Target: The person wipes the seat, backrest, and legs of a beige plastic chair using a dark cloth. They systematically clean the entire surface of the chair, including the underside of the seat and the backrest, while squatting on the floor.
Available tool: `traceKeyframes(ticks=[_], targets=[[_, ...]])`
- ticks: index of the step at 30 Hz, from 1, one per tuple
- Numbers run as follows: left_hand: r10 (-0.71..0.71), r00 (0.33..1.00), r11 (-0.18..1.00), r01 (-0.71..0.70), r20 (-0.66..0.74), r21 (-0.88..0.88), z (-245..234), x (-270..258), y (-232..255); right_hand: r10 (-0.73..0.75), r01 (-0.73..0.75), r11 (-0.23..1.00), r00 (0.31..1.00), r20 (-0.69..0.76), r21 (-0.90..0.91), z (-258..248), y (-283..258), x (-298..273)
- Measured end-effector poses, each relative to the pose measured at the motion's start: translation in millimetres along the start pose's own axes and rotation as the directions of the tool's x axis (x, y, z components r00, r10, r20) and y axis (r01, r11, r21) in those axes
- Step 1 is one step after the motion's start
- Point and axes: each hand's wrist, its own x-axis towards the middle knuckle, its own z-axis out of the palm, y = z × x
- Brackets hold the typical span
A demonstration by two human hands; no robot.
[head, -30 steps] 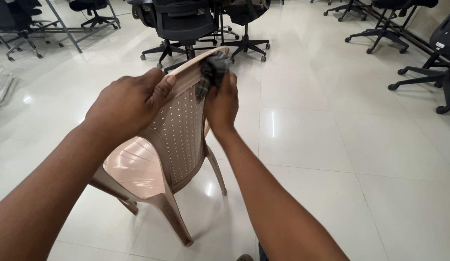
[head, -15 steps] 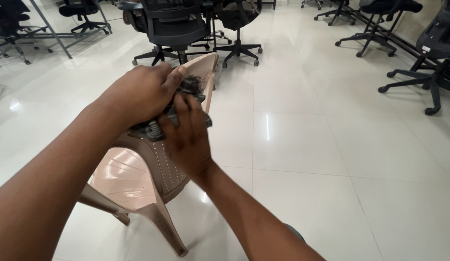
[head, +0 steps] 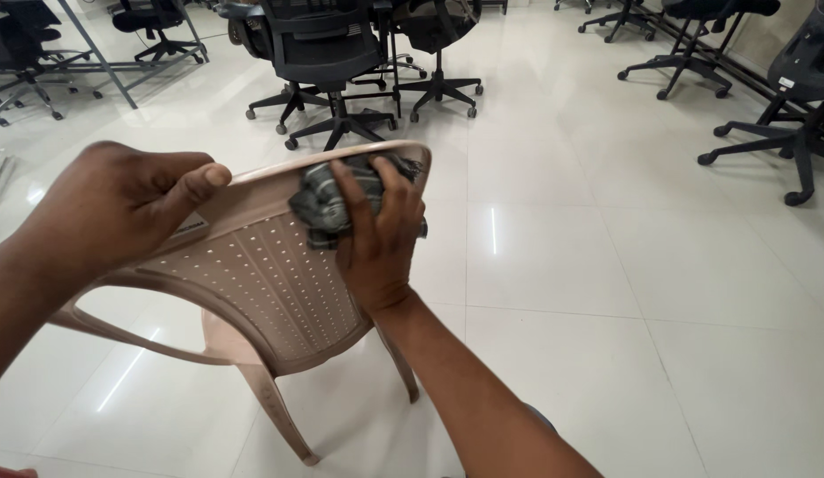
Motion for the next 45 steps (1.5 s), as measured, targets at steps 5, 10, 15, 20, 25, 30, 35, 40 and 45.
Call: traceKeyframes(ticks=[5, 10, 15, 20, 25, 30, 35, 40, 45], targets=[[0.011, 0.992, 0.991, 0.006, 0.128, -0.132, -0.6, 21.0, 24.8, -0.221, 0.221, 0.975, 0.975, -0.035, -0.007, 7.2, -32.9, 4.9], [-0.073, 0.892, 0.952, 0.196, 0.446, -0.237, -8.3, 39.9, 46.1, -0.429, 0.434, 0.900, 0.897, 0.109, -0.029, 14.9, -50.5, -6.9], [-0.008, 0.840, 0.889, 0.253, 0.542, -0.380, -8.2, 39.7, 37.1, -0.446, 0.445, 0.886, 0.895, 0.021, -0.134, 28.5, -20.4, -6.2], [0.037, 0.884, 0.959, 0.100, 0.466, -0.265, -1.4, 46.6, 30.3, -0.154, 0.148, 0.986, 0.984, -0.089, -0.074, 20.5, 9.1, -10.7], [0.051, 0.895, 0.975, 0.050, 0.444, -0.214, 2.0, 49.4, 24.9, 0.198, -0.193, 0.979, 0.976, -0.094, 0.064, 15.4, 17.9, -17.6], [0.078, 0.877, 0.971, 0.041, 0.475, -0.235, 1.7, 49.0, 25.9, 0.610, -0.570, 0.777, 0.786, -0.100, 0.266, 42.9, 39.8, -32.8], [0.028, 0.895, 0.989, 0.040, 0.444, -0.143, -7.3, 40.3, 37.8, 0.868, -0.771, 0.398, 0.492, 0.068, 0.496, 58.5, 39.5, -39.2], [-0.036, 0.853, 0.957, 0.180, 0.521, -0.228, -12.2, 34.2, 44.8, 0.836, -0.581, 0.298, 0.543, 0.087, 0.757, 67.8, -10.7, -34.6], [0.102, 0.902, 0.983, -0.026, 0.420, -0.183, -1.5, 49.4, 28.6, 0.716, -0.553, 0.547, 0.699, -0.009, 0.629, 51.7, -36.4, -36.0]])
